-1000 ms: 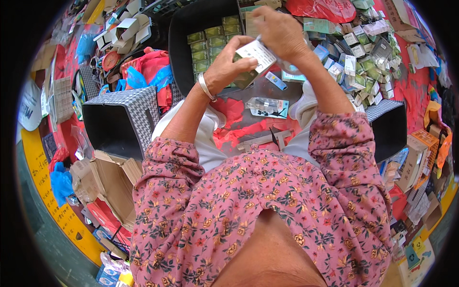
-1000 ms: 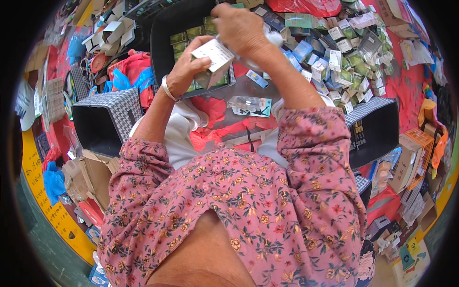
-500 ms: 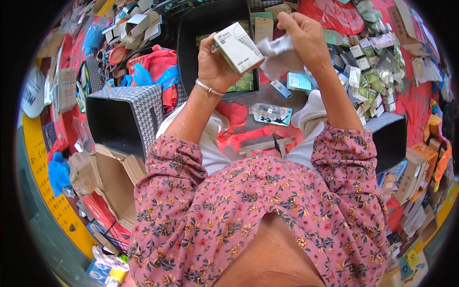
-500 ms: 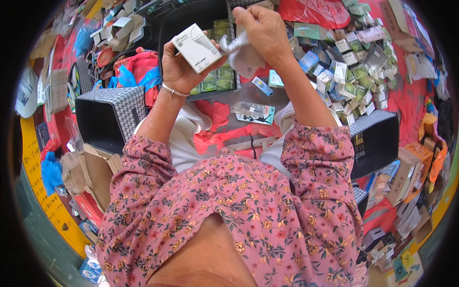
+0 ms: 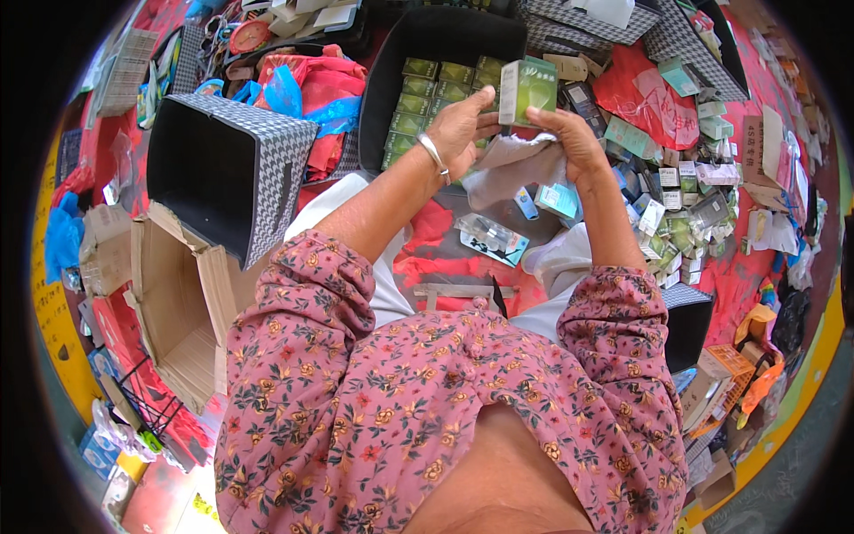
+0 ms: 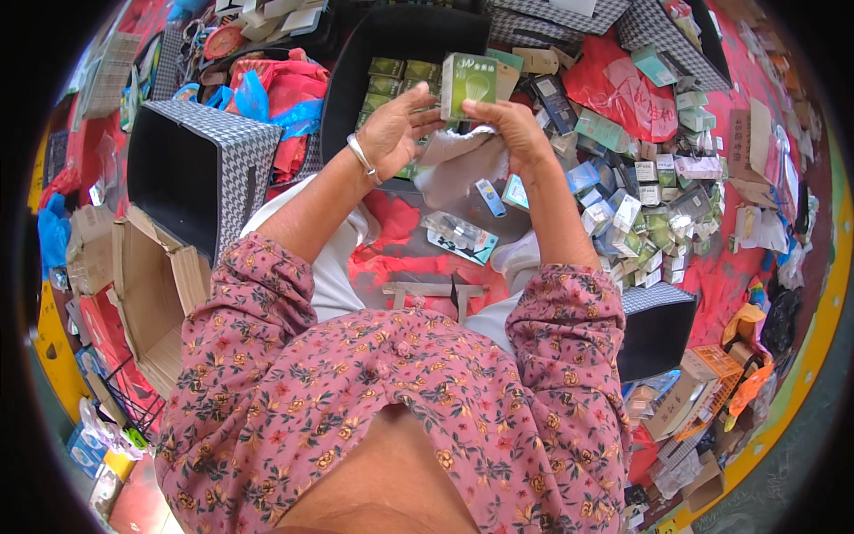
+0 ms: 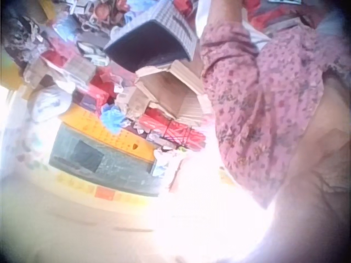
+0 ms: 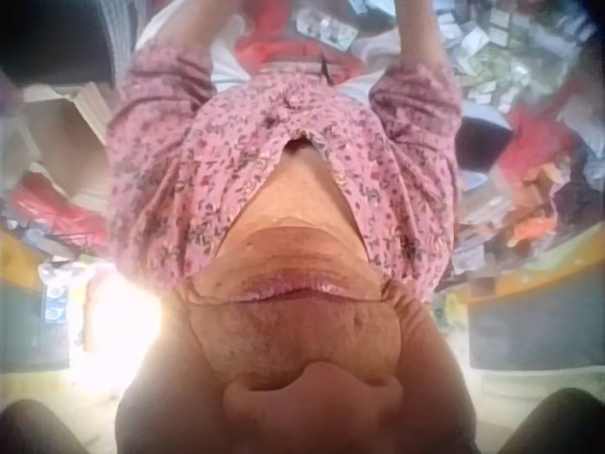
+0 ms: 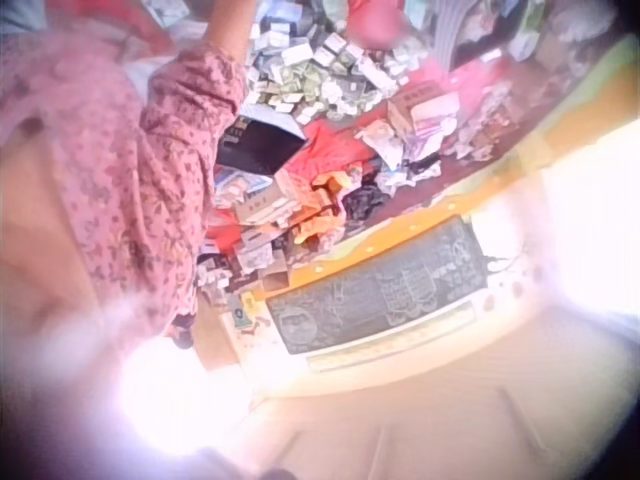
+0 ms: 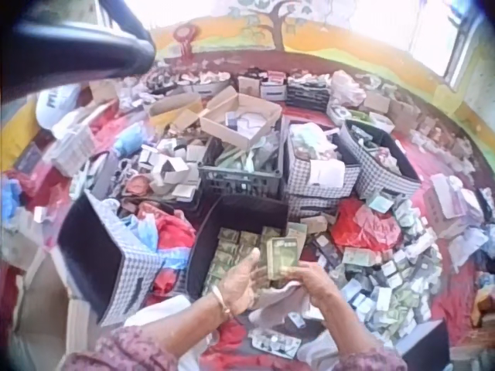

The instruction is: The person sits on the floor and sorts through a pile of small green and white boxes, wiping each box with a white cloth before placing them into a black crate.

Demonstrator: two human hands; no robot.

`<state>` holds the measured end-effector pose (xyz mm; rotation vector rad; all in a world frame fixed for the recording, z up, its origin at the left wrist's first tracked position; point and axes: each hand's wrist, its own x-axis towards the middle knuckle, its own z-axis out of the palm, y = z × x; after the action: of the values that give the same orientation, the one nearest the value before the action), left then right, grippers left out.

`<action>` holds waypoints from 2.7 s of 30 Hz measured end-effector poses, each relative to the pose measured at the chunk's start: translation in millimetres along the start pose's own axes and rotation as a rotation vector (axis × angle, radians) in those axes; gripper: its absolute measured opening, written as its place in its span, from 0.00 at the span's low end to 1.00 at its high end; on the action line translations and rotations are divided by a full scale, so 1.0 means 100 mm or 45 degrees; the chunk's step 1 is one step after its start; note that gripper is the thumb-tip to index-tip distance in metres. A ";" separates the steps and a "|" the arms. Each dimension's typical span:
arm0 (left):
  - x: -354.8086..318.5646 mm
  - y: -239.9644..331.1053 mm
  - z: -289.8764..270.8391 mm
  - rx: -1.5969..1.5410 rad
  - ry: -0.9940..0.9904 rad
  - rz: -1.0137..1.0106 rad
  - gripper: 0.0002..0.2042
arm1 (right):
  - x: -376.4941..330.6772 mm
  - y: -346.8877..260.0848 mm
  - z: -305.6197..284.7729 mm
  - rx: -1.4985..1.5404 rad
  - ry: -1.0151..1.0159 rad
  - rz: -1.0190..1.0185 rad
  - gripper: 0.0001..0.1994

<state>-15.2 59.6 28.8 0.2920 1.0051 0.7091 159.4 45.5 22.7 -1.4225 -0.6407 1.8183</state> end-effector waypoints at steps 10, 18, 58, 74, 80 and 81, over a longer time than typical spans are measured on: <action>0.05 0.13 -0.08 -0.127 -0.322 0.317 0.20 | 0.01 0.08 0.17 0.365 -0.366 -0.159 0.22; -0.05 0.10 -0.20 0.248 -0.124 0.066 0.15 | 0.16 -0.08 0.24 -0.179 0.057 -0.223 0.12; -0.06 0.15 -0.20 0.476 -0.493 -0.361 0.10 | 3.85 0.33 -0.14 -1.983 0.229 -0.245 0.18; -0.02 0.16 -0.19 0.538 -0.456 -0.312 0.09 | 3.89 0.50 -0.16 -2.090 0.267 -0.406 0.16; -0.03 0.19 -0.20 0.576 -0.514 -0.423 0.10 | 3.92 0.49 -0.26 -2.358 0.136 -0.202 0.16; -0.03 0.19 -0.19 0.618 -0.527 -0.410 0.10 | 3.92 0.45 -0.30 -2.427 0.092 -0.181 0.16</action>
<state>-40.1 69.6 30.8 0.6538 0.7884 0.0922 129.6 326.5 -255.0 -2.2322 -2.6606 0.5939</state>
